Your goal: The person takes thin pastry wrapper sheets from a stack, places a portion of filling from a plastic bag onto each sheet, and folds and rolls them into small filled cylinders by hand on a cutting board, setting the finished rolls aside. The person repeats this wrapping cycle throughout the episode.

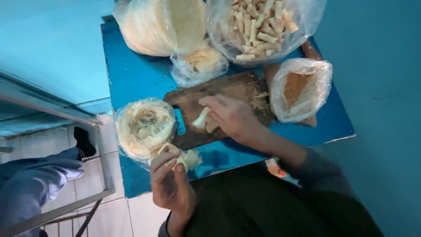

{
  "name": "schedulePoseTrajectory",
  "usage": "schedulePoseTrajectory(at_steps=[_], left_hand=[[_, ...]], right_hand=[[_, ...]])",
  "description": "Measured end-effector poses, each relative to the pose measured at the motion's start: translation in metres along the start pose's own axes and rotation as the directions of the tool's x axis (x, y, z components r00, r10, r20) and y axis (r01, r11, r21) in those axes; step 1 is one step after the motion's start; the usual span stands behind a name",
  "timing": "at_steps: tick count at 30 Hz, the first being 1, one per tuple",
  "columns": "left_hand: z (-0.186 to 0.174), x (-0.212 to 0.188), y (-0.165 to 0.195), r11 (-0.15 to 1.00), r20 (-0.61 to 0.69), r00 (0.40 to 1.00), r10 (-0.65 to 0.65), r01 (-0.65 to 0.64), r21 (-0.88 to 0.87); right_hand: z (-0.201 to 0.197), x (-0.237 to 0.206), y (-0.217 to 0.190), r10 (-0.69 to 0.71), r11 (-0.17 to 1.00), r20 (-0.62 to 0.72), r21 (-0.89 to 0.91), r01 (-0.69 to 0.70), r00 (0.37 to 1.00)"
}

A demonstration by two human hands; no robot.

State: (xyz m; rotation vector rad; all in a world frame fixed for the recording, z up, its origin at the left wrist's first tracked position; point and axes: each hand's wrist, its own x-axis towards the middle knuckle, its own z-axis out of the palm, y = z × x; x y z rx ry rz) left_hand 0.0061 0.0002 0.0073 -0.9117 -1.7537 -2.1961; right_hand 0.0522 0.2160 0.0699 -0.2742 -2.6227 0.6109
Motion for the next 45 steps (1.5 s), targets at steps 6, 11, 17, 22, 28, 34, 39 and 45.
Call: schedulePoseTrajectory(at_steps=[6,11,17,22,28,34,39,45], left_hand=[[-0.001,0.004,-0.001,1.000,-0.082,0.997,-0.004,0.005,0.012],[0.010,0.004,-0.006,1.000,-0.119,0.993,0.005,-0.007,-0.017],[0.004,0.004,-0.006,1.000,-0.079,0.997,-0.013,0.014,0.017],[0.014,0.007,-0.006,0.945,0.187,0.933,-0.308,0.322,-0.050],[0.046,0.006,-0.026,0.346,0.586,0.534,-0.610,0.844,-0.409],[0.027,-0.003,-0.040,0.169,0.585,0.495,-0.642,0.837,-0.521],[0.031,-0.004,-0.039,0.264,0.466,0.642,-0.609,0.718,-0.644],[0.033,-0.003,-0.025,0.257,0.468,0.686,-0.557,0.679,-0.688]], right_hand=[[-0.028,-0.016,0.035,0.185,0.943,-0.129,-0.255,-0.213,0.974],[0.005,-0.071,-0.008,-0.151,0.979,0.170,0.164,0.123,0.974],[-0.044,-0.093,0.016,0.061,0.968,0.050,-0.247,-0.047,0.997],[-0.083,-0.090,0.013,0.378,0.926,-0.038,0.026,-0.377,0.925],[-0.056,-0.048,-0.010,0.082,0.913,0.133,0.388,-0.128,0.988],[-0.029,-0.040,-0.019,0.041,0.960,-0.115,0.279,-0.007,0.993],[-0.009,-0.052,-0.036,0.164,0.929,-0.009,0.338,-0.151,0.986],[0.020,-0.052,-0.024,-0.016,0.967,-0.206,0.246,0.068,0.978]])
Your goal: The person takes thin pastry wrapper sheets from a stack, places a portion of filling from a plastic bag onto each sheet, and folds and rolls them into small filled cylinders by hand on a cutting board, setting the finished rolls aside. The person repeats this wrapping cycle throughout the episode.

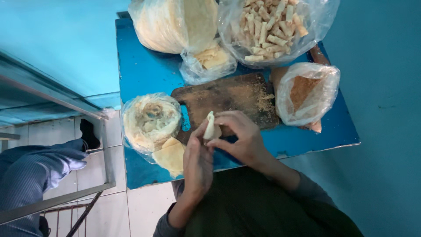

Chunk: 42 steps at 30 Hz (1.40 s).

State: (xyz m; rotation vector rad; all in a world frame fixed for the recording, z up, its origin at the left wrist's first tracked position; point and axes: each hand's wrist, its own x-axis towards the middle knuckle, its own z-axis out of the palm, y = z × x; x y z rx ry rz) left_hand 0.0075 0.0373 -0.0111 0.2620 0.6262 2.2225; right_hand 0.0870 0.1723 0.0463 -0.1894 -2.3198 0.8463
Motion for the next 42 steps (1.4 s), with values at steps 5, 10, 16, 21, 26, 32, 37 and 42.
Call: schedulePoseTrajectory(at_steps=[5,10,16,21,26,32,37,42], left_hand=[[0.011,-0.004,0.008,0.850,0.043,0.978,0.205,-0.200,0.488],[0.014,-0.006,0.013,0.808,-0.004,0.976,0.218,-0.178,0.561],[0.005,-0.009,0.016,0.547,-0.002,0.947,0.322,-0.185,0.816],[-0.007,-0.018,0.028,0.641,-0.056,0.954,0.294,-0.153,0.752],[-0.002,-0.029,0.053,0.735,-0.345,0.888,0.303,0.012,0.678],[0.013,-0.026,0.076,-0.216,0.315,0.881,0.352,-0.251,0.944],[0.016,-0.022,0.085,-0.268,0.302,0.898,0.321,-0.219,0.938],[0.018,-0.020,0.080,-0.262,0.319,0.882,0.347,-0.236,0.936]], right_hand=[[0.007,-0.010,0.028,0.468,0.596,0.271,0.606,-0.527,0.841],[0.005,-0.014,0.039,0.424,0.358,0.402,0.748,-0.558,0.812],[-0.012,-0.017,0.037,0.452,0.422,0.312,0.751,-0.508,0.836],[-0.011,-0.021,0.052,0.436,0.168,0.310,0.894,-0.415,0.845],[-0.014,-0.026,0.068,0.398,0.009,0.320,0.936,-0.353,0.860],[-0.027,-0.016,0.063,0.423,0.097,0.372,0.888,-0.449,0.826],[-0.043,0.015,0.047,0.502,0.736,0.070,0.488,-0.468,0.862],[-0.014,0.032,0.014,0.009,0.978,0.184,-0.205,0.030,0.983]])
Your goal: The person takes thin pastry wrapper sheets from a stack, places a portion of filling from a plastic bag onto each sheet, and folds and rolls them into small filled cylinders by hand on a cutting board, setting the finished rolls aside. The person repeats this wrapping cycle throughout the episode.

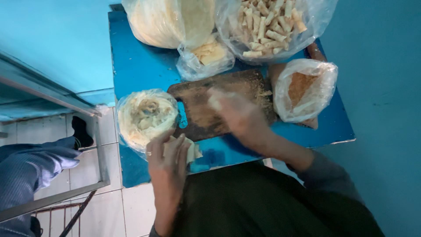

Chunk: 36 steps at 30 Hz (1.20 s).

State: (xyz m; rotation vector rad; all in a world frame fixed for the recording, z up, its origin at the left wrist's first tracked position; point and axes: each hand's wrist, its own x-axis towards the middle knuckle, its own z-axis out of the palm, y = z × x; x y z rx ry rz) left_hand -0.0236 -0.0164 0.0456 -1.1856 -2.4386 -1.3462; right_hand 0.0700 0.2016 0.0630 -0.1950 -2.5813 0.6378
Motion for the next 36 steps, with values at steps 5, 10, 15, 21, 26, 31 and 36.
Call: schedulePoseTrajectory(at_steps=[5,10,15,21,26,31,36], left_hand=[[0.001,-0.003,-0.006,0.999,0.018,0.999,0.032,-0.031,-0.033],[0.018,0.004,-0.009,0.955,0.139,0.963,0.231,-0.252,0.159],[0.056,0.008,0.003,0.837,0.291,0.905,0.309,-0.404,0.369],[0.059,0.013,-0.008,0.818,0.244,0.939,0.243,-0.334,0.468],[0.058,0.010,-0.009,0.814,0.250,0.932,0.264,-0.354,0.461],[0.066,-0.001,-0.002,0.808,0.206,0.949,0.240,-0.313,0.499],[0.058,-0.007,-0.010,0.796,0.171,0.953,0.249,-0.302,0.524]], right_hand=[[-0.003,0.013,-0.007,0.168,0.963,0.187,0.178,-0.202,0.968],[-0.015,0.010,0.009,0.129,0.974,0.045,0.183,-0.135,0.991],[0.012,0.008,0.015,-0.112,0.982,0.130,-0.139,0.130,0.985],[0.005,0.002,0.012,0.073,0.975,0.087,-0.214,-0.052,0.994],[0.014,0.020,0.006,-0.084,0.993,0.141,-0.069,0.094,0.986],[0.034,0.055,0.015,-0.288,0.956,0.374,0.051,0.290,0.882],[0.040,0.048,0.014,-0.096,0.988,0.339,0.145,0.049,0.936]])
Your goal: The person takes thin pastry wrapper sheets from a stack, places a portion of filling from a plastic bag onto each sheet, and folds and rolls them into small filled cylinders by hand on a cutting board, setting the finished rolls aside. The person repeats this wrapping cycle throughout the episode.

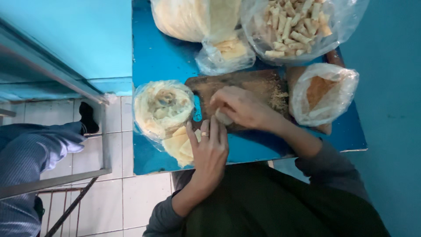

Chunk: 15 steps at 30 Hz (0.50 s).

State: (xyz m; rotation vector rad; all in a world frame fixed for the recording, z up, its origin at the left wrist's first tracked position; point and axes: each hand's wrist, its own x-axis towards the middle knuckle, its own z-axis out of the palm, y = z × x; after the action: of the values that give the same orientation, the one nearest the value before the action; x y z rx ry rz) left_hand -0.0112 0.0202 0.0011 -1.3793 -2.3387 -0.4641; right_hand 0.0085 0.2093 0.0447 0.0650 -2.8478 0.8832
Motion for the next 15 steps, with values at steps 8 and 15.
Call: schedulePoseTrajectory(at_steps=[8,15], left_hand=[[-0.003,0.002,0.001,0.997,-0.008,0.999,-0.046,0.045,-0.058],[-0.010,0.014,0.008,0.999,0.028,1.000,-0.002,0.001,0.037]], right_hand=[[0.001,-0.002,0.000,0.163,0.986,-0.184,0.067,-0.153,0.969],[-0.023,-0.015,0.006,0.143,0.990,-0.055,0.011,-0.143,0.988]])
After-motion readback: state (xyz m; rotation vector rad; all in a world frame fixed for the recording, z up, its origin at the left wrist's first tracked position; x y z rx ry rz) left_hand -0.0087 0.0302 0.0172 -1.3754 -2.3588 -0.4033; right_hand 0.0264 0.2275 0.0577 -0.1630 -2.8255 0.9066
